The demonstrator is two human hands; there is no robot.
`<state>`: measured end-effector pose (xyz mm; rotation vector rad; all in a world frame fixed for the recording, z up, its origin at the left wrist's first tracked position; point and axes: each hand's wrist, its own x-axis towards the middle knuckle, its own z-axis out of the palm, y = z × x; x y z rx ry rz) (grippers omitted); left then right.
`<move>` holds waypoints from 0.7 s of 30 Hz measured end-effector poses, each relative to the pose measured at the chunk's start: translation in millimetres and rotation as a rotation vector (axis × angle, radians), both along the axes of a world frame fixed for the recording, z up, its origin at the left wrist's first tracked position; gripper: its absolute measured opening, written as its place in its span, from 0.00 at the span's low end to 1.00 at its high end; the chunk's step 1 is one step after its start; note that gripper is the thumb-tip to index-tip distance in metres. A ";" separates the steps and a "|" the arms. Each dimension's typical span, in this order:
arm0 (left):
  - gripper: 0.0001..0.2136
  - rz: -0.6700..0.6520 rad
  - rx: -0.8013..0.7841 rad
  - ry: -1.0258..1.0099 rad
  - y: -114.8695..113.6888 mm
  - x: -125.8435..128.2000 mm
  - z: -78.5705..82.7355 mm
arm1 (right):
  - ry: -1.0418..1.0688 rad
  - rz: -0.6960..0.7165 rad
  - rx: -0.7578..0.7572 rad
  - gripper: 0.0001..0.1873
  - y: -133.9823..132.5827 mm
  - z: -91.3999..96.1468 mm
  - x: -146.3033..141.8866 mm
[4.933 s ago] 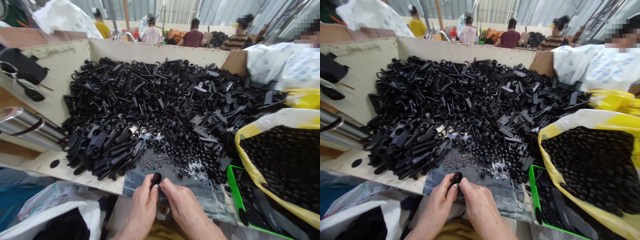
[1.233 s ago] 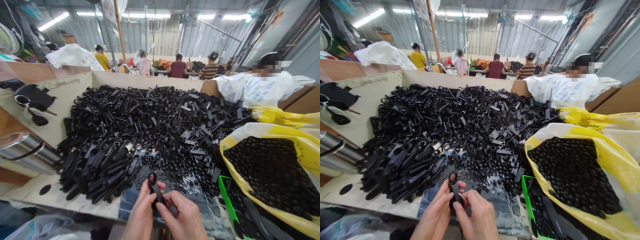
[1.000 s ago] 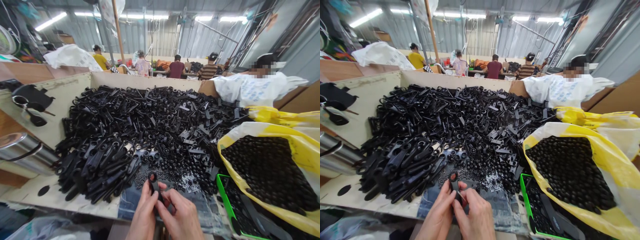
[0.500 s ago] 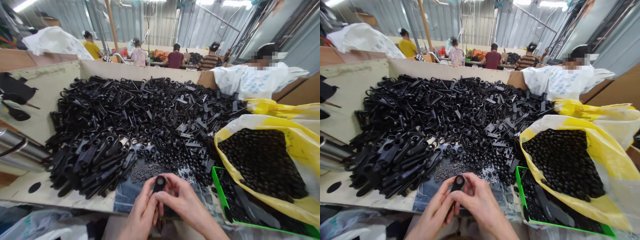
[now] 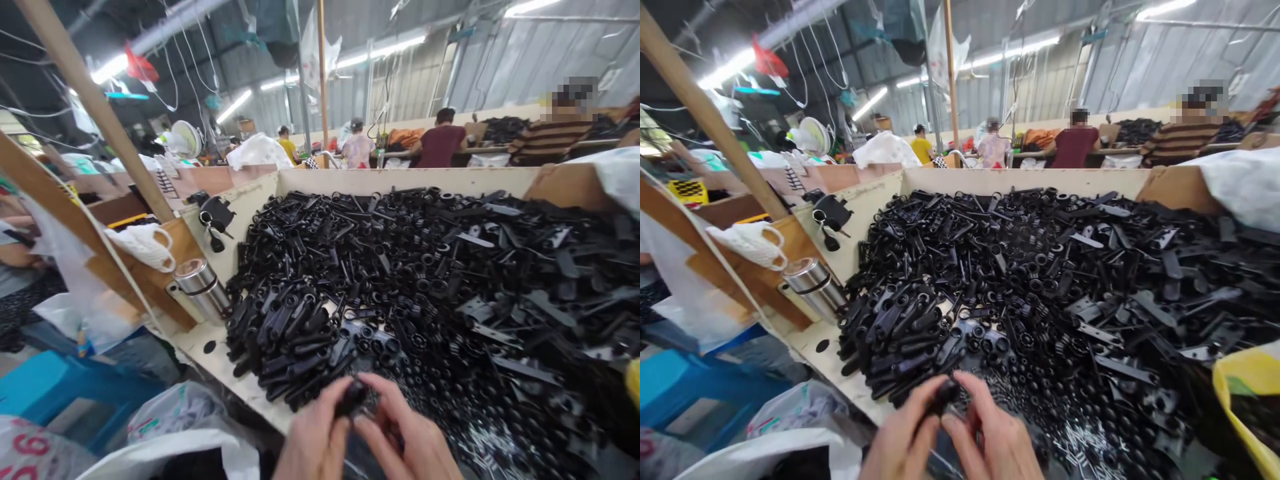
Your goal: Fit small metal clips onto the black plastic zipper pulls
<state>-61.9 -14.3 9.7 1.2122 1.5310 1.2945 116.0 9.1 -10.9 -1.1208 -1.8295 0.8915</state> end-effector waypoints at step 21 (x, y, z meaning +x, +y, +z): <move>0.12 -0.134 0.659 0.877 87.9 -7.6 23.8 | -0.865 -0.123 -0.048 0.09 110.7 36.9 10.3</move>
